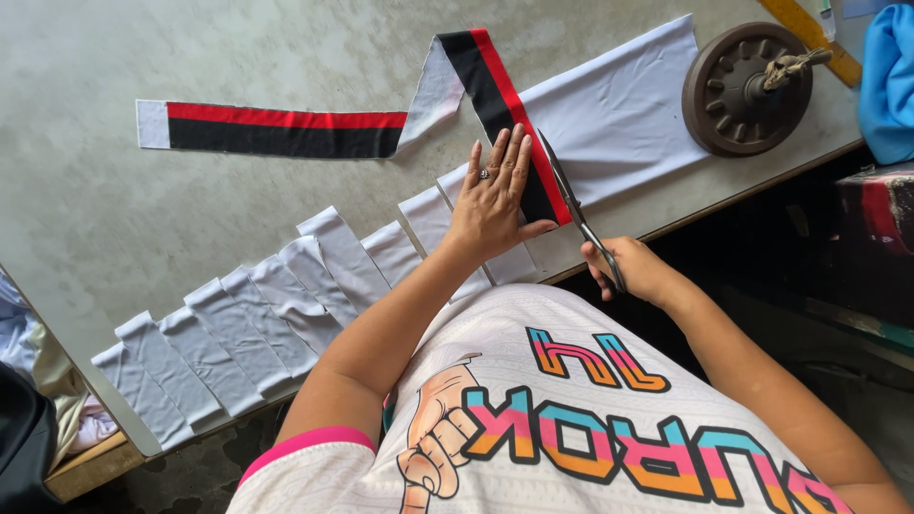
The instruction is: Cutting patterned fabric strips using scissors on a work table.
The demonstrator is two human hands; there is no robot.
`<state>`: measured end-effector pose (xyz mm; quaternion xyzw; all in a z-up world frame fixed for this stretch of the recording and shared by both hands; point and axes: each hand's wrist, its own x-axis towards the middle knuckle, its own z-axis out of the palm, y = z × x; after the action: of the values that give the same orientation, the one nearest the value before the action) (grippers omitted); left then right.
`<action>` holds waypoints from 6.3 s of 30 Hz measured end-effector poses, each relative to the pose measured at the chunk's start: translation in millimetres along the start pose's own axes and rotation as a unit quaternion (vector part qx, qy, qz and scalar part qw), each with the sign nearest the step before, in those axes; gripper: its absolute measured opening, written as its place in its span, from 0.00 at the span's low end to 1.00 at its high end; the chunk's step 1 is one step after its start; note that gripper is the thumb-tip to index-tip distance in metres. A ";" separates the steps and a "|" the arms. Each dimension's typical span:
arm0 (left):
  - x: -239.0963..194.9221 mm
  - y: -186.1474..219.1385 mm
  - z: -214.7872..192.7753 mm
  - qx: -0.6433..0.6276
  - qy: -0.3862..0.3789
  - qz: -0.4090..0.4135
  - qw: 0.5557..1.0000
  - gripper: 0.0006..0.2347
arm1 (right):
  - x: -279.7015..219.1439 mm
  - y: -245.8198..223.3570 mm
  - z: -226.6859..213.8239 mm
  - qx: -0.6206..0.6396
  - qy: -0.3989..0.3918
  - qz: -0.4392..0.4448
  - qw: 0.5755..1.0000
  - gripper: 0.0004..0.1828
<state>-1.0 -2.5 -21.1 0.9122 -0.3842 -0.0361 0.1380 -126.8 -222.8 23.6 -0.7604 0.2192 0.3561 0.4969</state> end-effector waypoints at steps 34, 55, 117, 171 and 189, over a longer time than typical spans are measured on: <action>28.4 -24.7 -6.6 -0.004 -0.013 -0.045 0.999 0.54 | 26.1 -62.5 -4.7 0.065 0.050 0.002 0.997 0.37; 77.0 -67.1 -13.2 0.040 -0.009 -0.132 0.990 0.33 | -4.6 -89.9 -27.7 0.012 0.153 -0.184 0.971 0.10; 50.7 39.2 14.6 0.002 0.013 -0.018 1.000 0.56 | -82.3 108.2 -59.0 -0.035 -0.007 0.023 0.999 0.47; 52.9 40.7 0.7 -0.006 -0.058 -0.033 0.998 0.56 | -7.5 73.4 -38.3 0.026 0.052 -0.039 0.998 0.34; 56.5 39.9 5.0 0.010 0.014 -0.027 0.999 0.57 | -0.4 16.8 -49.9 0.047 0.072 -0.004 0.996 0.36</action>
<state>10.2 -70.3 -12.5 0.9239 -0.3579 -0.0228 0.1332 -122.5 -275.1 26.4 -0.7607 0.2679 0.2875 0.5166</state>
